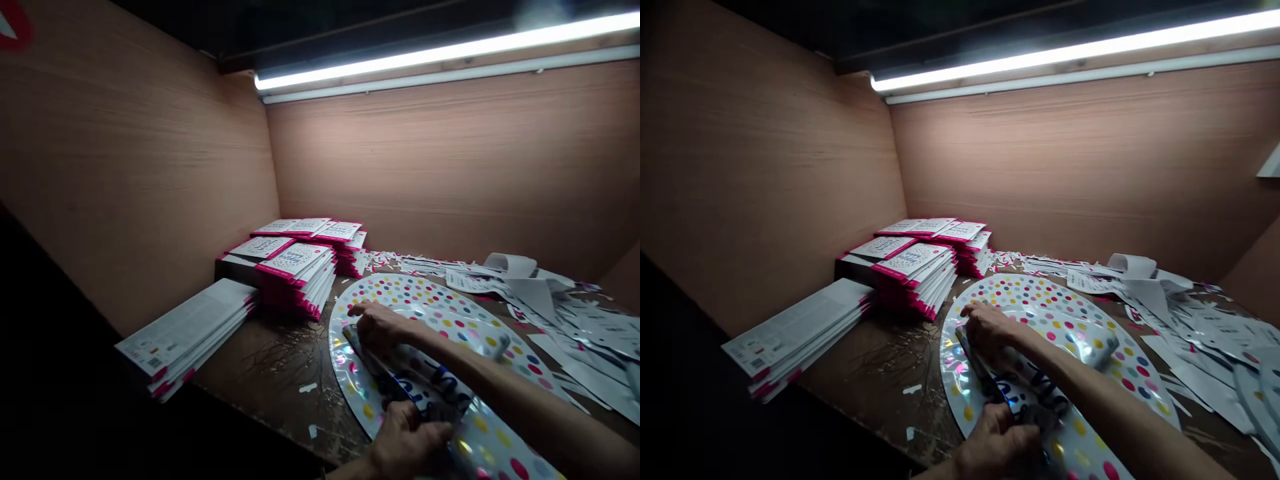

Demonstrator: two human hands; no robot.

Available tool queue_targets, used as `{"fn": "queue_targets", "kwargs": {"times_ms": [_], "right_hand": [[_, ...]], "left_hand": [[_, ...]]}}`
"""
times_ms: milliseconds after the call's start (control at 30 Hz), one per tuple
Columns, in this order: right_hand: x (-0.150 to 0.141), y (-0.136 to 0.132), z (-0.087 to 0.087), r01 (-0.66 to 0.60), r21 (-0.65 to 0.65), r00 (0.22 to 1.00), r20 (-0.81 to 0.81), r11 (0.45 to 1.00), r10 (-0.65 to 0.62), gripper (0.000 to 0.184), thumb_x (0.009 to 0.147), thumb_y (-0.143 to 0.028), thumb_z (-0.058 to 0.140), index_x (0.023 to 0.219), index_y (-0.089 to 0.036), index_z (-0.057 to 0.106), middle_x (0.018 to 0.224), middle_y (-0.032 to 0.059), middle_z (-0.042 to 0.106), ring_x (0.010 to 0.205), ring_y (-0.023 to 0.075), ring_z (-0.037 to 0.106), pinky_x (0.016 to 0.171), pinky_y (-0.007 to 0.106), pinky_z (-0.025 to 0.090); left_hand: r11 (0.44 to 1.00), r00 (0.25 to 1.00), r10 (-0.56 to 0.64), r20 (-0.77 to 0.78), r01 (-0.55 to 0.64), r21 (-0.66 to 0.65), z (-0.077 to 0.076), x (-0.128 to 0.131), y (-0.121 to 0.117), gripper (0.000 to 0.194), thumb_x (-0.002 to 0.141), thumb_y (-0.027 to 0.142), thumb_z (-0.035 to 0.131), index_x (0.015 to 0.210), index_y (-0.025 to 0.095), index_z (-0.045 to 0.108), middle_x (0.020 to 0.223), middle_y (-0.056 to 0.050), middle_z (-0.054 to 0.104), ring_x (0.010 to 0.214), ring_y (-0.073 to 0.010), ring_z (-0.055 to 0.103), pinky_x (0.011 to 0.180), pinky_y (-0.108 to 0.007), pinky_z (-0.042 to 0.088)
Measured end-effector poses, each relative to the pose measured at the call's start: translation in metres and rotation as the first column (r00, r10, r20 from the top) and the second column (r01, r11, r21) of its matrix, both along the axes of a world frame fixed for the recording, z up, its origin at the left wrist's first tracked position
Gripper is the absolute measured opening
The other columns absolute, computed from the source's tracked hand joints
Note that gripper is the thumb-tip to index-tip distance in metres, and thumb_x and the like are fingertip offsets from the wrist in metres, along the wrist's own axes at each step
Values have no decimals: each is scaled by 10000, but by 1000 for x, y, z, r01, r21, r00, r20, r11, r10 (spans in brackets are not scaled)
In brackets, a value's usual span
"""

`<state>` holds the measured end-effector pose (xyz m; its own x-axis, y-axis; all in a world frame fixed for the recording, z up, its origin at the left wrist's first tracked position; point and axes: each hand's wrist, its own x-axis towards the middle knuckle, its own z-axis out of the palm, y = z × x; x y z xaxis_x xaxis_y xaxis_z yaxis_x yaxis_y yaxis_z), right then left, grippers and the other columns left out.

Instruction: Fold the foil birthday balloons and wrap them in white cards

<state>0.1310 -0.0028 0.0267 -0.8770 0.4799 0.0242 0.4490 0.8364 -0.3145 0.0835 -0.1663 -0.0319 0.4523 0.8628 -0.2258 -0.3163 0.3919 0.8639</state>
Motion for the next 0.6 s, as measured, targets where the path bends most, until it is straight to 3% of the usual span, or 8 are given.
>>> {"fn": "queue_targets", "kwargs": {"times_ms": [67,167,267,367,433,500,533,600], "right_hand": [[-21,8,-20,-21,-32,1000,17,999,22,84,640,-146,724,712,-183,700,1110,43,590,998,215,534,831,299,418],[-30,14,-41,-29,-74,998,54,997,33,106,701,-204,712,783,-156,666,992,36,609,921,185,555,800,324,442],[-32,18,-48,-5,-108,994,109,994,17,180,802,-274,641,906,-130,608,880,25,608,788,154,578,713,327,482],[-31,21,-44,19,-127,991,131,992,-2,205,859,-325,576,865,-121,597,801,-1,595,691,130,577,638,289,495],[-21,23,-28,50,-112,995,88,992,-40,231,884,-316,538,799,-109,594,781,-7,586,686,123,580,625,273,496],[5,24,3,117,-79,993,1,990,-117,228,892,-277,510,757,-114,595,759,-4,588,680,122,588,619,263,496],[25,22,22,165,-59,985,-50,985,-168,229,891,-257,494,734,-124,595,729,-1,588,654,122,591,601,258,494],[74,8,60,290,-6,943,-171,957,-287,283,915,-250,402,738,-153,600,668,15,587,606,140,600,567,259,488]], "left_hand": [[972,956,198,217,-163,-169,-21,5,5,468,572,442,784,886,119,654,878,-99,644,877,-273,613,773,-372,471],[915,841,363,402,-240,-324,-44,12,12,457,529,390,827,839,113,637,903,-138,643,871,-284,625,759,-396,483],[896,807,407,428,-263,-357,-51,15,14,454,528,369,835,837,112,625,887,-146,652,867,-295,628,770,-418,482],[930,847,339,409,-236,-282,-50,15,9,527,553,436,808,919,108,617,904,-149,652,840,-295,633,766,-425,483],[968,923,238,303,-199,-152,-44,12,6,570,628,510,736,993,95,599,903,-151,648,821,-285,636,746,-403,490],[990,992,126,26,-127,65,-29,3,6,517,755,527,611,1037,96,581,883,-130,649,793,-255,635,708,-352,497],[978,981,81,-177,-44,206,-18,-4,10,453,815,494,548,1048,107,575,874,-112,651,775,-234,633,689,-325,496],[840,788,82,-610,275,468,11,-22,27,310,881,388,474,1054,147,567,874,-71,654,752,-198,621,675,-285,487]]}}
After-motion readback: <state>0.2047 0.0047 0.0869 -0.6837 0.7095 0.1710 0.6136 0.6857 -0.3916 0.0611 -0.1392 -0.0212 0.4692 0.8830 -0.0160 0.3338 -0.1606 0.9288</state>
